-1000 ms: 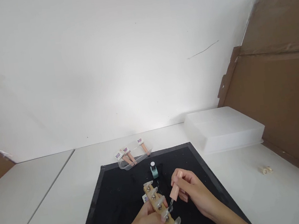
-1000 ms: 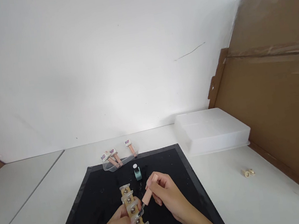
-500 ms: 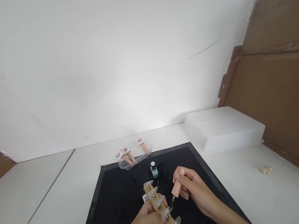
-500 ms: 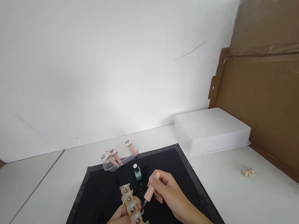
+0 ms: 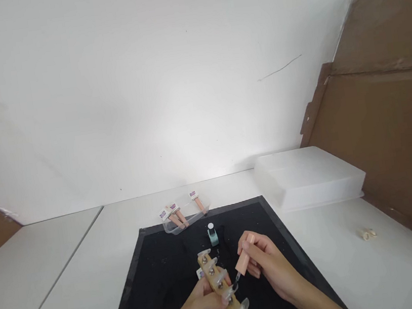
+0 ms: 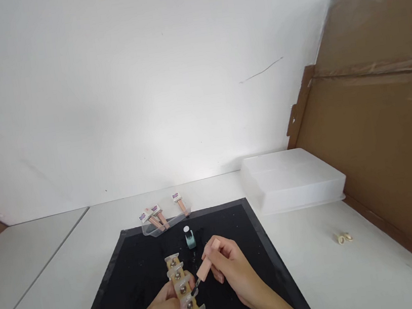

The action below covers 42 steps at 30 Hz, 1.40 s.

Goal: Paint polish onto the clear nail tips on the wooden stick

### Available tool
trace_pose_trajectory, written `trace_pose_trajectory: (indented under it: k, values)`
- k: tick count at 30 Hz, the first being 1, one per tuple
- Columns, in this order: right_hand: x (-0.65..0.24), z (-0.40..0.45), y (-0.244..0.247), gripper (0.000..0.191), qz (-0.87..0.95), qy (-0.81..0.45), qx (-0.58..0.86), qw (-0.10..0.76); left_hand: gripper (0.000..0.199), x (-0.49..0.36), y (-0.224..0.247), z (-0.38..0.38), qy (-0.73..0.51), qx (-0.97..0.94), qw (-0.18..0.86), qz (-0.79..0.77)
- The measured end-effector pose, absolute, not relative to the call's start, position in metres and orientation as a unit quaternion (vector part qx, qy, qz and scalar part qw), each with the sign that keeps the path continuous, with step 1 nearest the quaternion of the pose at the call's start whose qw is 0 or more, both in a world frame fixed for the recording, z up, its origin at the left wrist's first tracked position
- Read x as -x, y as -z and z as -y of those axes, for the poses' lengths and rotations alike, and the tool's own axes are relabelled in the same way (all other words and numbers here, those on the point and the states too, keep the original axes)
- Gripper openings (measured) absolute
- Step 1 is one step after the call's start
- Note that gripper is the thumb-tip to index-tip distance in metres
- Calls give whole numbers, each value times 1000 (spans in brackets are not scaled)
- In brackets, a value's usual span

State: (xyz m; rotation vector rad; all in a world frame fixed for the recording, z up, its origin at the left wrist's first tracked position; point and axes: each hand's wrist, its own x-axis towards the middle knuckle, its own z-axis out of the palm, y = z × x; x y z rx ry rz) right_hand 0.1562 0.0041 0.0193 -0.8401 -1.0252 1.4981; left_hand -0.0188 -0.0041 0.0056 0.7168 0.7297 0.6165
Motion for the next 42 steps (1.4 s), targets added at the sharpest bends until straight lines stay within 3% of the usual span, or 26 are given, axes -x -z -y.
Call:
trace_pose_trajectory:
  k: [12, 22, 29, 37, 42]
  values:
    - [-156, -2, -22, 38, 512, -587, 361, 514, 31, 17, -4, 1, -296, -322, 822, -364]
    - [-156, -4, -17, 23, 473, -542, 420, 553, 26, 19, -2, 2, -298, -325, 822, -360]
    - [-155, -5, -15, 29, 429, -558, 391, 593, 26, 21, -3, 3, -298, -329, 826, -347]
    - [-154, -2, -23, 37, 507, -593, 346, 522, 28, 17, -3, 2, -294, -322, 823, -363]
    - [-153, -1, -26, 36, 506, -574, 374, 524, 26, 16, -2, 1, -292, -321, 826, -359]
